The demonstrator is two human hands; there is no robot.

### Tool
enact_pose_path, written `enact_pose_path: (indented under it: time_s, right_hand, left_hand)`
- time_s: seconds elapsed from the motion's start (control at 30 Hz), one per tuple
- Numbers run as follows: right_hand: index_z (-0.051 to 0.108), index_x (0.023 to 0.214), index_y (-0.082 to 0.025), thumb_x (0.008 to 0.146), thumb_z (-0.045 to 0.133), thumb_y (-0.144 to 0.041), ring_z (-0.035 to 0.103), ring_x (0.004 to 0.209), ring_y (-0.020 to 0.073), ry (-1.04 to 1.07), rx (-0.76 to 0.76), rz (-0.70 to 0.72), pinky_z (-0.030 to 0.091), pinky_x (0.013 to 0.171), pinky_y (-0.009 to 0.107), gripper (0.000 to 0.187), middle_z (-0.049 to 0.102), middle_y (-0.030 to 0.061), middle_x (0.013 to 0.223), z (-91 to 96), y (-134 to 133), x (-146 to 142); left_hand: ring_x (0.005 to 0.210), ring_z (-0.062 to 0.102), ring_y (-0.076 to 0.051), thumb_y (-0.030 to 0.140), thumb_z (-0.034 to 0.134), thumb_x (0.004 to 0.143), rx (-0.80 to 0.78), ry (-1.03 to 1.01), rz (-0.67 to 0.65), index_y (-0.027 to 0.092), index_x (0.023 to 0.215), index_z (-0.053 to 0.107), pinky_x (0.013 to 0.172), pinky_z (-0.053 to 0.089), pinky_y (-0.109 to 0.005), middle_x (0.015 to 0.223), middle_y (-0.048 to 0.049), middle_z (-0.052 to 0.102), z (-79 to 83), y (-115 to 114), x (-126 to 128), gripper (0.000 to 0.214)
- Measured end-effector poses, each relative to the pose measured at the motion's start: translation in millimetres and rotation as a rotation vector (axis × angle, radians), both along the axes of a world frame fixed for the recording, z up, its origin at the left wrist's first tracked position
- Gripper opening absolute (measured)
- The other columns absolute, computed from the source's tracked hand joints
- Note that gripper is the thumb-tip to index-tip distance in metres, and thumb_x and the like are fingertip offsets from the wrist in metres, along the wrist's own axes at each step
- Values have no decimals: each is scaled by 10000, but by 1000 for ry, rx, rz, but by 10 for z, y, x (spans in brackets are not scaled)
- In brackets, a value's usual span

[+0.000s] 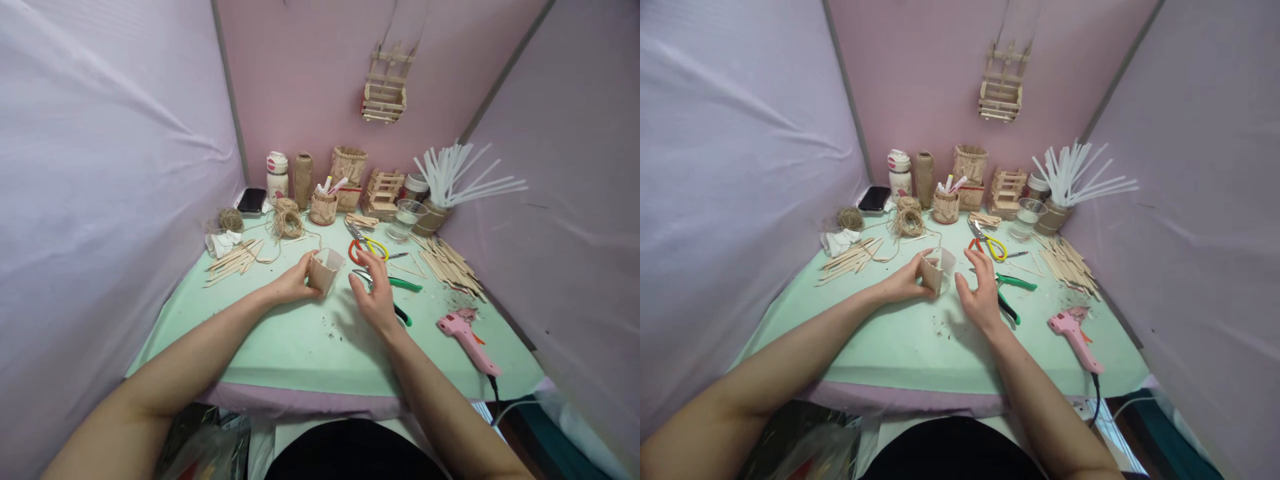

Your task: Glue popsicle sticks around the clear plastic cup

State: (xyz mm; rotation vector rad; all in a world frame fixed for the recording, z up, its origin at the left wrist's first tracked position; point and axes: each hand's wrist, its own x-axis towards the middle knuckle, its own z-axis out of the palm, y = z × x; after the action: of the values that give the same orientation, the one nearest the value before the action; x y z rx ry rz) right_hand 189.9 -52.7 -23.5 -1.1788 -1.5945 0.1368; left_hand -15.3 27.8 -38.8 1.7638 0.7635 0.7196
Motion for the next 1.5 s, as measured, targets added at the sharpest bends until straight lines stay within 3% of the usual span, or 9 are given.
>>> enact_pose_path:
  time_s: [0.13,0.23,0.43,0.53,0.63,0.77,1.0,1.5]
  right_hand:
    - [543,1312,-183,887,558,-323,619,1155,248,121,-292,105,556,903,420,448,595,169,1312,-239,121,30]
    - [555,1307,-180,882,563,-309,615,1179,236,131,-364,220,539,947,410,444,607,159,1320,-313,142,-3]
    - [594,1266,-207,858,625,-364,638,1147,235,355,-415,402,548,932,405,438,643,122,1296,-167,106,-21]
    - [624,1230,-220,828,672,-431,619,1175,246,490,-521,465,512,976,408,457,650,100,1293,-85,69,-9]
    - [625,1231,-235,803,706,-441,577,1224,253,618,-635,506,454,1036,411,481,661,72,1274,-50,31,-19]
    - [635,1201,-240,788,727,-414,571,1217,255,724,-674,537,430,1048,415,457,670,59,1250,-73,15,-45]
    - [629,1174,-234,765,735,-415,632,1079,256,798,-720,520,507,893,391,459,686,65,1190,-84,12,-74]
    - [631,1089,-226,680,805,-371,639,1020,234,942,-775,501,514,810,340,467,690,57,1127,13,-41,-148]
  left_hand:
    - [1327,479,-295,168,837,561,-62,-17,-94,190,1506,191,1123,337,-432,1469,-199,440,36,77,-16,1146]
    - [1322,483,-308,158,825,574,-98,-41,-105,187,1497,222,1105,364,-456,1449,-196,465,53,100,5,1103]
    - [1285,513,-333,291,862,595,-214,-132,-109,173,1429,371,1056,430,-454,1394,-178,525,158,-16,54,975]
    - [1242,550,-342,435,834,646,-394,-223,-158,141,1361,456,1009,469,-460,1372,-203,546,200,-110,80,861]
    - [1179,602,-327,449,826,664,-568,-268,-154,150,1345,468,941,518,-440,1368,-207,553,179,-166,102,825]
    - [1141,630,-301,388,810,707,-607,-286,-124,159,1338,477,925,534,-418,1345,-191,578,119,-172,114,749]
    - [1150,629,-292,347,792,735,-611,-289,-117,166,1315,506,949,526,-408,1331,-169,599,99,-167,118,671]
    - [1138,632,-302,366,815,697,-607,-265,-97,142,1329,496,938,526,-417,1294,-181,620,123,-201,151,742]
